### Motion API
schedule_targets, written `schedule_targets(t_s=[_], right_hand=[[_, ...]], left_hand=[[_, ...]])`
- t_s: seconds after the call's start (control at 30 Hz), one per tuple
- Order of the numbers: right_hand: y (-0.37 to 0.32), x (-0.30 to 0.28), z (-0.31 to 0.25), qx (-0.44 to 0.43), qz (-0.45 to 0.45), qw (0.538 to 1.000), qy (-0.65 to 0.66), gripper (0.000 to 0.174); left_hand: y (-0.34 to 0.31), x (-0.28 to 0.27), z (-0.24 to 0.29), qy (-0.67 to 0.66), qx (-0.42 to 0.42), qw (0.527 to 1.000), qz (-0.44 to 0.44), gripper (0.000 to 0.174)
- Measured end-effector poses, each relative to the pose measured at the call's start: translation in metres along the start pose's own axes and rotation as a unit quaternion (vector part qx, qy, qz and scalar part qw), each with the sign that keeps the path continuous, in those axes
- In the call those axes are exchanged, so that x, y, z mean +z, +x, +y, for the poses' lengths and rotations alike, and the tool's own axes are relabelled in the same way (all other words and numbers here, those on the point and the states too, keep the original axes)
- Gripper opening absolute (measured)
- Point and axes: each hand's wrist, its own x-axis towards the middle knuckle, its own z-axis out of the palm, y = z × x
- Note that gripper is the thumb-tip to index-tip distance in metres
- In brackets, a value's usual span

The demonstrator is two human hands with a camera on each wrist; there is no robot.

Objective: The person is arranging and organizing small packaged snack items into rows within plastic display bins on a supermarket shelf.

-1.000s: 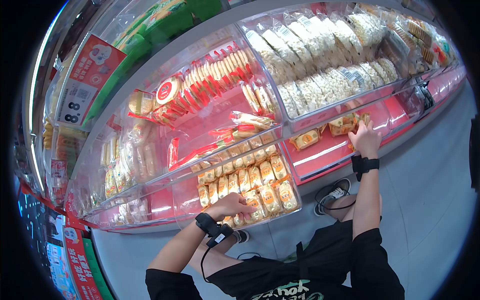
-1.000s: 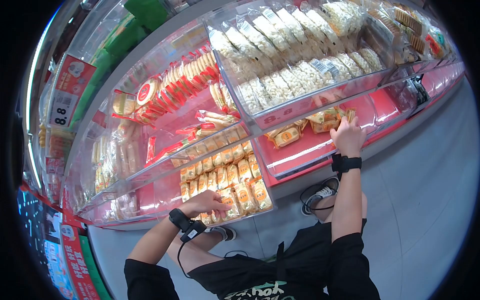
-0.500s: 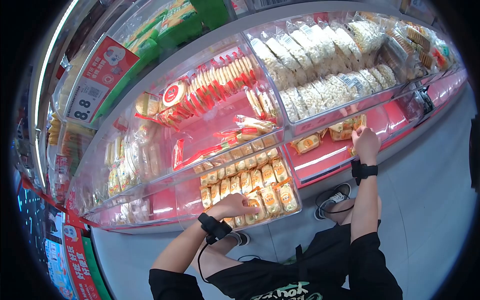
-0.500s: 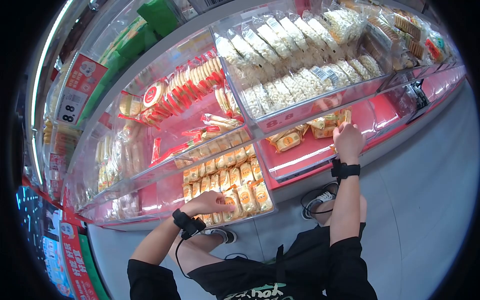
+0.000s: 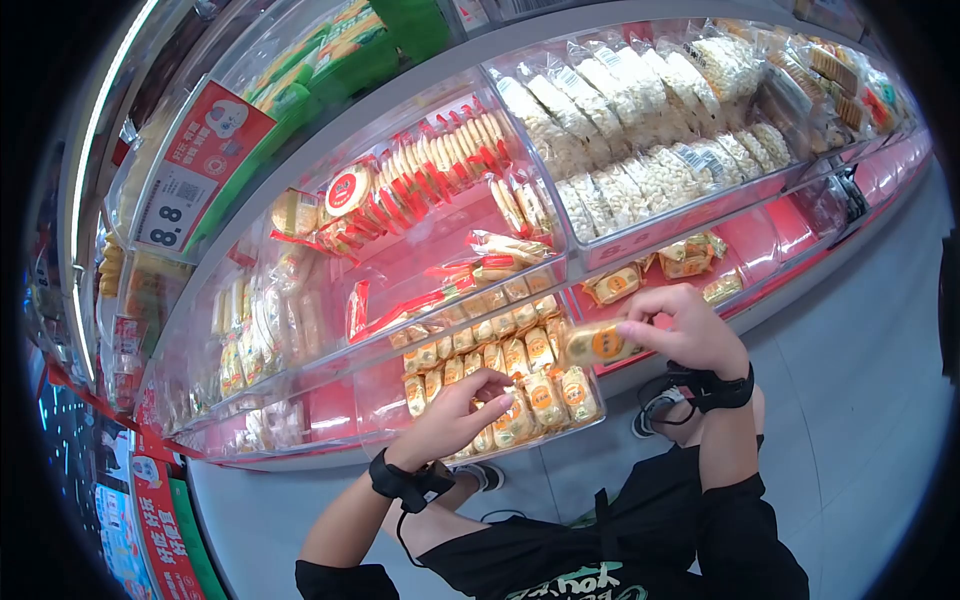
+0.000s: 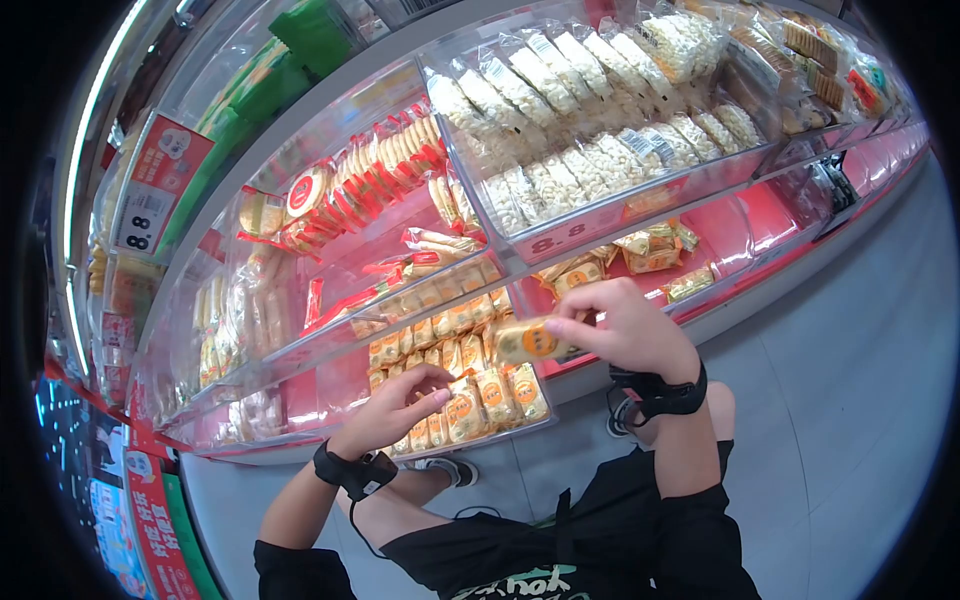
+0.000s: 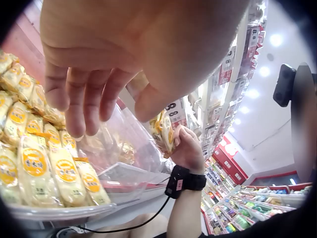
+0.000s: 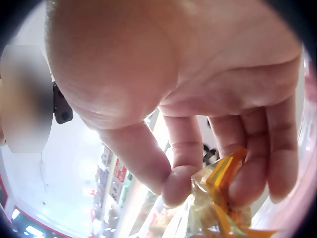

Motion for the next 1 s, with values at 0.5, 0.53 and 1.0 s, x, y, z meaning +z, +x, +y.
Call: schedule_targets(t_s=[0.5,0.53,1.0], right_hand=[[0.011,0.06,-0.014,-0.105,-0.164,0.98,-0.037,0.027],[0.011,0.062,-0.01,-0.142,-0.125,0.982,-0.023,0.027],[0.013,-0.021,0.113,0.157,0.261,0.912,-0.275,0.02]], left_hand=[[0.013,0.026,0.013,0.012,0.073,0.997,-0.033,0.038],[0.015,0.023,0.005,-0.013,0.04,0.999,-0.015,0.038],[0.013,-0.009,-0.085,-0.195,-0.31,0.93,-0.011,0.021]])
